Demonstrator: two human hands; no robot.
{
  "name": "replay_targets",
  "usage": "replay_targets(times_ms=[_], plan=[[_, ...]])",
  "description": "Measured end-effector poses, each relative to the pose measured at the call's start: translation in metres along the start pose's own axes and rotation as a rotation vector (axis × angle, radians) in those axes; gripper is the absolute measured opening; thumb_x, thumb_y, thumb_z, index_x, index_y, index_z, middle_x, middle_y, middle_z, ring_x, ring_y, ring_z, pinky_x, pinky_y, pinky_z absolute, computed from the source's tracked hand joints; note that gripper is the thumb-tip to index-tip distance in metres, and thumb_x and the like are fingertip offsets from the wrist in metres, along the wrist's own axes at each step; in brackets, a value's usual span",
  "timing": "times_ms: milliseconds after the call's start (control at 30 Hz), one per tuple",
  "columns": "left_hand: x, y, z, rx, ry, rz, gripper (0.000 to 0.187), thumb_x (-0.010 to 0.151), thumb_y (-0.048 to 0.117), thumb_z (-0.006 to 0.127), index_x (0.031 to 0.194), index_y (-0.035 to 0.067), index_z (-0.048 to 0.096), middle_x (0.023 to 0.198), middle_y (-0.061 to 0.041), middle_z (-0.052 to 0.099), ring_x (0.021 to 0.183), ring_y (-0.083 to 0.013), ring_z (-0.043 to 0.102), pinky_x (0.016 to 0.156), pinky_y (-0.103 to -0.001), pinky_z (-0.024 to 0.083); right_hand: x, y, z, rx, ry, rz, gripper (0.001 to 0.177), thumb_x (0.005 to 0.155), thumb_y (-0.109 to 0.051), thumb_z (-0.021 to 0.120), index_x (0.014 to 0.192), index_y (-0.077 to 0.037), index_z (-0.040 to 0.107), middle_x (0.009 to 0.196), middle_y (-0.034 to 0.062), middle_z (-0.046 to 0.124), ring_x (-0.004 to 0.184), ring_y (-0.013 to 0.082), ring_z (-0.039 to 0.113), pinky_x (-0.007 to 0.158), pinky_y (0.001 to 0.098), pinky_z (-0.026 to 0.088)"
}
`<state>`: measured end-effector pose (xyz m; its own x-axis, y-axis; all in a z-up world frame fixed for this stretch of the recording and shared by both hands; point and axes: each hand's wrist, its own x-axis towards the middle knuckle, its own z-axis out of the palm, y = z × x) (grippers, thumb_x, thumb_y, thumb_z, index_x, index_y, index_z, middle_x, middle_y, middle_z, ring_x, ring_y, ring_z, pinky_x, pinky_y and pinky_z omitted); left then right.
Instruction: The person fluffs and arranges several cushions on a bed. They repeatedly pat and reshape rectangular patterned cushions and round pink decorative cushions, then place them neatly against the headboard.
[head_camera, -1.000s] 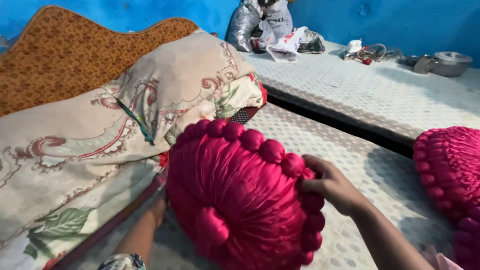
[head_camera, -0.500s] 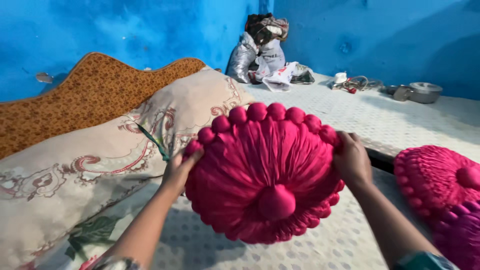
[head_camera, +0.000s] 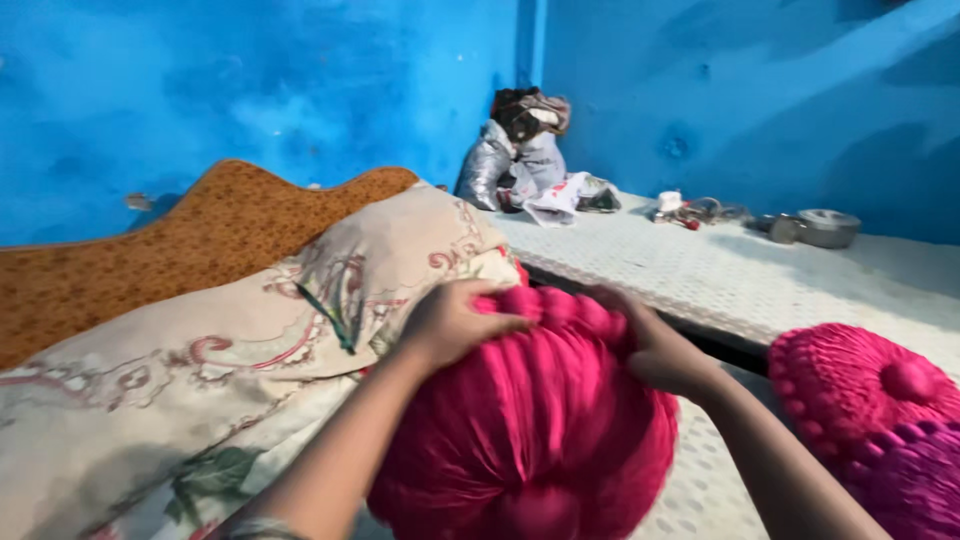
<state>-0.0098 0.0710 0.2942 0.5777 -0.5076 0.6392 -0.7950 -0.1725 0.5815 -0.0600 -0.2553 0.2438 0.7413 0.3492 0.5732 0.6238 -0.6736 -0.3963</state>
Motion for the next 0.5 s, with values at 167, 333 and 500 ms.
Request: replay_targets(times_ms=[167, 333, 500], plan=[[0.019, 0.031, 0.023, 0.466, -0.127, -0.033, 0.063, 0.064, 0.068, 0.082, 0.101, 0.017, 0.077, 0.101, -0.008, 0.078, 0.095, -0.0296, 0.075, 0.085, -0.041, 0.056, 0.02, -0.066, -0.001, 0.043, -0.139, 0.496, 0.067, 0.071, -0.008, 0.074, 0.137, -0.011, 0.059, 0.109, 0.0135, 0.078, 0.097, 0.0227, 0.075, 0.089, 0.0367, 0.059], [-0.001, -0.004, -0.006, 0.425, -0.114, 0.053, 0.064, 0.076, 0.063, 0.077, 0.116, 0.014, 0.069, 0.114, -0.011, 0.075, 0.105, -0.0301, 0.071, 0.091, -0.042, 0.055, 0.008, -0.097, -0.013, -0.059, 0.339, 0.335, 0.055, 0.072, -0.007, 0.077, 0.125, -0.001, 0.068, 0.103, 0.014, 0.079, 0.091, 0.0209, 0.075, 0.084, 0.0357, 0.058], [-0.056, -0.07, -0.039, 0.116, -0.27, -0.532, 0.067, 0.087, 0.057, 0.068, 0.144, 0.022, 0.06, 0.131, -0.006, 0.071, 0.123, -0.0215, 0.066, 0.104, -0.035, 0.047, 0.009, -0.084, -0.041, 0.055, 0.433, 0.406, 0.052, 0.076, -0.005, 0.073, 0.127, -0.002, 0.069, 0.099, 0.0136, 0.078, 0.085, 0.018, 0.073, 0.075, 0.0333, 0.06]])
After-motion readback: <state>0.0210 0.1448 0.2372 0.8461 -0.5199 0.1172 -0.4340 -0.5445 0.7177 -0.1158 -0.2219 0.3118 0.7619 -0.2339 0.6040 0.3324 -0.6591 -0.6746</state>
